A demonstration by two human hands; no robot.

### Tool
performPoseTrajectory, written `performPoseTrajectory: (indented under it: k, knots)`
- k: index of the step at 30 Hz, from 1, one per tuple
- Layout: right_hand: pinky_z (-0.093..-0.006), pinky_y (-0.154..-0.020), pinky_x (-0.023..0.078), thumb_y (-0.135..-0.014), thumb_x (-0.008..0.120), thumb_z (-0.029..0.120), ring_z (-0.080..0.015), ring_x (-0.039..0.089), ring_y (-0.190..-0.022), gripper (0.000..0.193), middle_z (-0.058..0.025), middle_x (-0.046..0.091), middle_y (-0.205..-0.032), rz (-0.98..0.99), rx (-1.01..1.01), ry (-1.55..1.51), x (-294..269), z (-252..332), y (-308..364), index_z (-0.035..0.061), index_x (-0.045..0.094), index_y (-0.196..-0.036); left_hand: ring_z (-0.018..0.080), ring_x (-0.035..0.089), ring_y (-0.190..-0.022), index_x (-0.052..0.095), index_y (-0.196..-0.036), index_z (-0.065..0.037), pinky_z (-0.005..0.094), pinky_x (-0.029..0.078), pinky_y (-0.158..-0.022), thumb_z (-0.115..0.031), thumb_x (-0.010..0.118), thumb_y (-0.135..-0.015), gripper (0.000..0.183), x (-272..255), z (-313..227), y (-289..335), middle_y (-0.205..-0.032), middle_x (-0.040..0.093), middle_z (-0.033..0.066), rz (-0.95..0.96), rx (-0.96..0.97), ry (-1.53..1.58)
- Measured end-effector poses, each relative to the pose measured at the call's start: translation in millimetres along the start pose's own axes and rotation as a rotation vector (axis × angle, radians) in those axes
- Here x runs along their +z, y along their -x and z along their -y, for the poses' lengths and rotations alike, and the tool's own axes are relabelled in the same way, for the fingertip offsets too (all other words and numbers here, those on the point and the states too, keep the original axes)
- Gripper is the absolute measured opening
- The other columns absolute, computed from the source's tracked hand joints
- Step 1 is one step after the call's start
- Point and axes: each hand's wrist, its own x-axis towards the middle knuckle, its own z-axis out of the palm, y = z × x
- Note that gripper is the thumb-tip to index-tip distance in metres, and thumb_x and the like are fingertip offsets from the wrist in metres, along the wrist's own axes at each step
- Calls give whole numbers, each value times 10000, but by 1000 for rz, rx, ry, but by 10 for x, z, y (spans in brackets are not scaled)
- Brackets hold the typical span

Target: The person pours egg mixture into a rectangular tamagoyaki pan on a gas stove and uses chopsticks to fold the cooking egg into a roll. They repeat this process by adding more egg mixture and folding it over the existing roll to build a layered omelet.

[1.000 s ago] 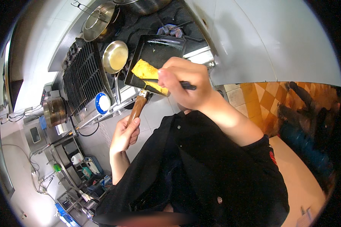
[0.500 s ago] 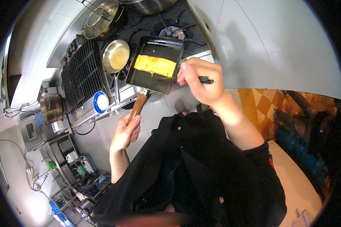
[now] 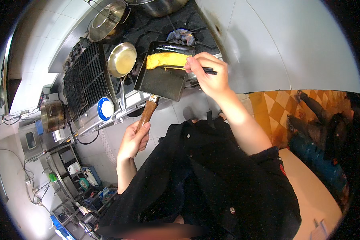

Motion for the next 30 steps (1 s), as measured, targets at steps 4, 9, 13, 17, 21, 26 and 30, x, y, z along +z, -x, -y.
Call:
performPoseTrajectory:
  k: [4,9,13,17,21,26,30]
  knots:
    - [-266,-645,559,-978,592,55,-160,663,-705,246,-126,677,-810,4,100,-90,66,30,43,-73,703,-800,5,285,-437,496,-892,-110,207,216,-379,-304,589,-1013,246,20,27,-20,-595,394,-78,1,4,-24]
    - [-254,-608,549,-970,628,103,-137,658,-677,250,-100,682,-805,-31,109,-52,78,-81,12,-41,719,-787,8,300,-442,503,-909,-106,203,228,-383,-306,592,-1012,242,61,69,-48,-607,414,-70,40,-7,-19]
    - [-263,-650,564,-986,587,56,-158,668,-744,248,-116,667,-844,10,111,-37,26,-17,28,-77,705,-814,10,307,-443,505,-915,-102,203,236,-384,-303,591,-1012,239,107,122,-62,-611,421,-65,25,-24,-47]
    - [-263,-653,574,-982,591,53,-156,664,-750,243,-114,664,-845,14,76,30,19,-95,44,-77,708,-814,13,310,-442,508,-920,-99,204,239,-384,-301,591,-1012,236,167,144,-86,-612,424,-62,46,-20,-50]
    - [-262,-609,564,-972,619,89,-153,662,-681,254,-119,671,-809,-95,145,-68,-102,-35,110,-64,711,-791,15,308,-440,510,-922,-97,205,232,-381,-292,589,-1014,230,217,143,-98,-610,423,-57,42,-15,-61]
    - [-259,-587,562,-971,622,86,-144,659,-642,264,-119,669,-780,-133,146,19,-322,9,222,-64,705,-771,15,293,-435,491,-888,-105,206,219,-377,-291,587,-1015,244,238,170,-114,-605,418,-55,72,-24,24]
    - [-248,-564,526,-961,641,98,-141,654,-620,260,-107,669,-741,-126,187,-60,-344,25,259,-53,709,-761,9,279,-428,474,-860,-117,202,203,-369,-309,590,-1012,270,238,202,-153,-603,406,-59,93,-28,73]
